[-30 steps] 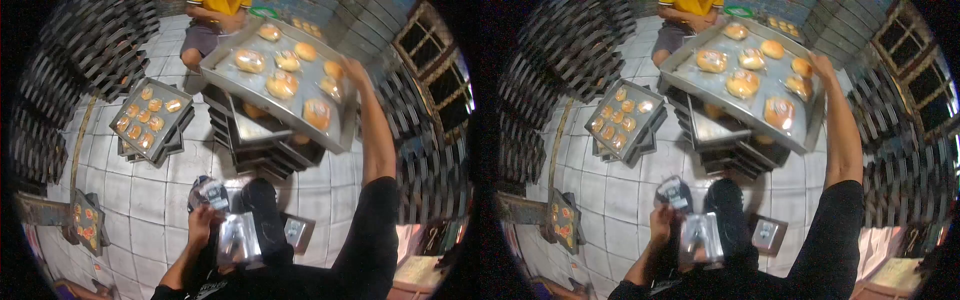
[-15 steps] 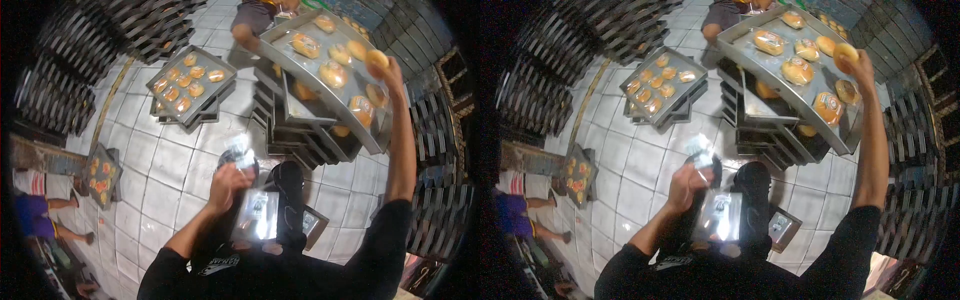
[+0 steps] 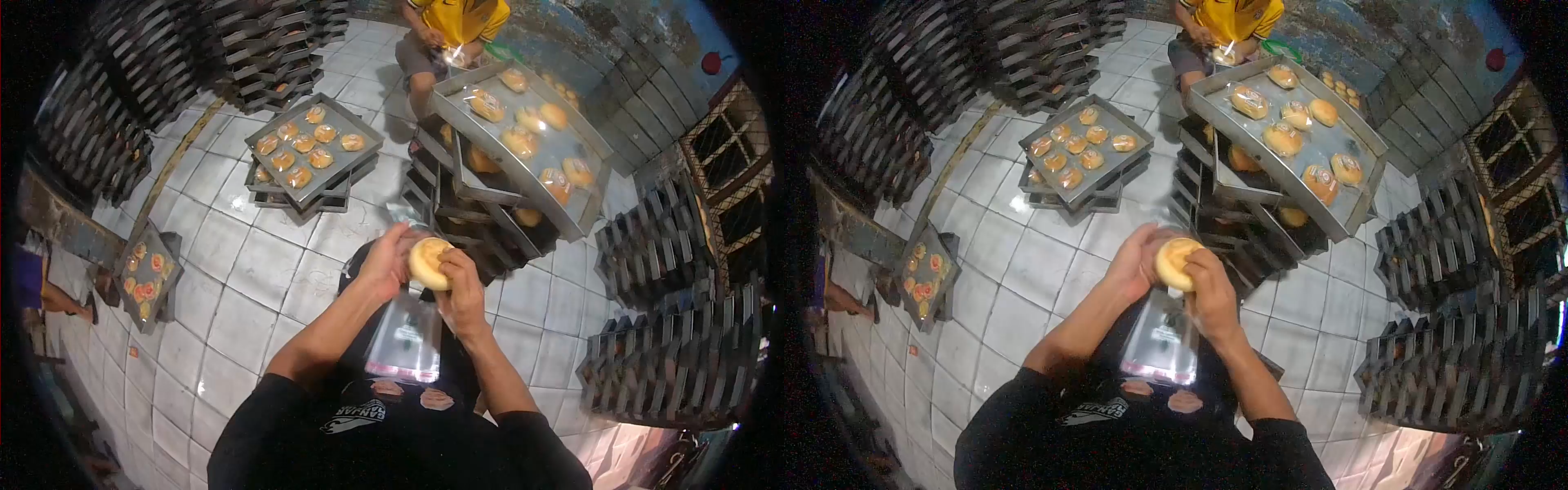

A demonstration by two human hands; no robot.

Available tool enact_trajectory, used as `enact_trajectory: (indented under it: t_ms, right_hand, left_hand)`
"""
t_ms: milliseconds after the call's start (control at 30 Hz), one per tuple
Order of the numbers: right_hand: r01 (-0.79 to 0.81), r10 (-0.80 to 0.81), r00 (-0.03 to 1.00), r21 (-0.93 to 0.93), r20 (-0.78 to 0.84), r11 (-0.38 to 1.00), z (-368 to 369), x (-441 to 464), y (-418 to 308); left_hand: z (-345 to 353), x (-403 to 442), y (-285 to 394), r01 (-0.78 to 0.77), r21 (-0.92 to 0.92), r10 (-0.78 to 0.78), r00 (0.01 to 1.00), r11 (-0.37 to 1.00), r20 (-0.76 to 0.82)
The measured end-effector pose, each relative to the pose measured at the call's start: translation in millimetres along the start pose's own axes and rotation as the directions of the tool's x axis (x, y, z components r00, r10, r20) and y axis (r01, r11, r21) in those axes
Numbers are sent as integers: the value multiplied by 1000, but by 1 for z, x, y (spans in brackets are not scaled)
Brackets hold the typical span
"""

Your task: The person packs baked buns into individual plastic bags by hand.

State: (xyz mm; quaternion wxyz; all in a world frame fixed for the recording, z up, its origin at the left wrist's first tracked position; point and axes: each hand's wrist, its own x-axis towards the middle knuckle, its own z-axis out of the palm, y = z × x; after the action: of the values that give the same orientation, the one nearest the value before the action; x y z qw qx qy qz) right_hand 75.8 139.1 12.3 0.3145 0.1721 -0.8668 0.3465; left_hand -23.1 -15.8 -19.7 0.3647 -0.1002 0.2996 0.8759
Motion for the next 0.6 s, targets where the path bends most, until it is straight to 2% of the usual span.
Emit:
enact_trajectory:
  t_ms: [33,100,133,233,267,300,367,433,500,533,567,600]
  right_hand:
    - [-1,1,1000,-4,5,1000,-2,4,-9]
    - [7,5,997,-157,77,988,-2,12,-26]
    - [-23,40,995,-179,89,984,8,9,-30]
    - [-39,40,966,-7,257,999,56,-24,-40]
    - [-36,48,945,-43,324,998,66,-35,-35]
    - [-30,40,949,-34,313,999,67,-27,-32]
    - [44,19,959,-215,282,976,59,-12,-24]
    - [30,22,961,-183,275,983,52,-2,-13]
    - [-19,58,921,-105,385,994,36,22,-25]
    - [-24,57,924,-92,377,996,41,23,-22]
    - [-29,66,923,-101,379,994,46,25,-12]
    - [-16,56,920,-104,388,994,53,26,1]
  left_hand:
    - [11,-16,-2,3,-5,-3,1000,1000,2]
    - [30,-46,-5,49,0,-49,991,999,-122]
    - [15,-44,-7,-10,-31,8,996,999,-85]
    - [-39,-28,12,47,-256,-58,998,966,-39]
    - [-48,-26,10,-25,-278,-17,989,960,-147]
    - [-38,-31,1,-34,-265,-6,989,964,-149]
    - [-7,-55,-42,-371,37,373,916,928,-147]
    - [-4,-57,-46,-407,75,414,902,910,-124]
    - [-18,-39,-18,-349,-259,361,933,901,-3]
    - [-24,-29,-6,-259,-367,327,936,893,134]
    - [-20,-17,-13,-249,-373,319,938,894,137]
    - [-11,-7,-26,-357,-275,368,930,893,-11]
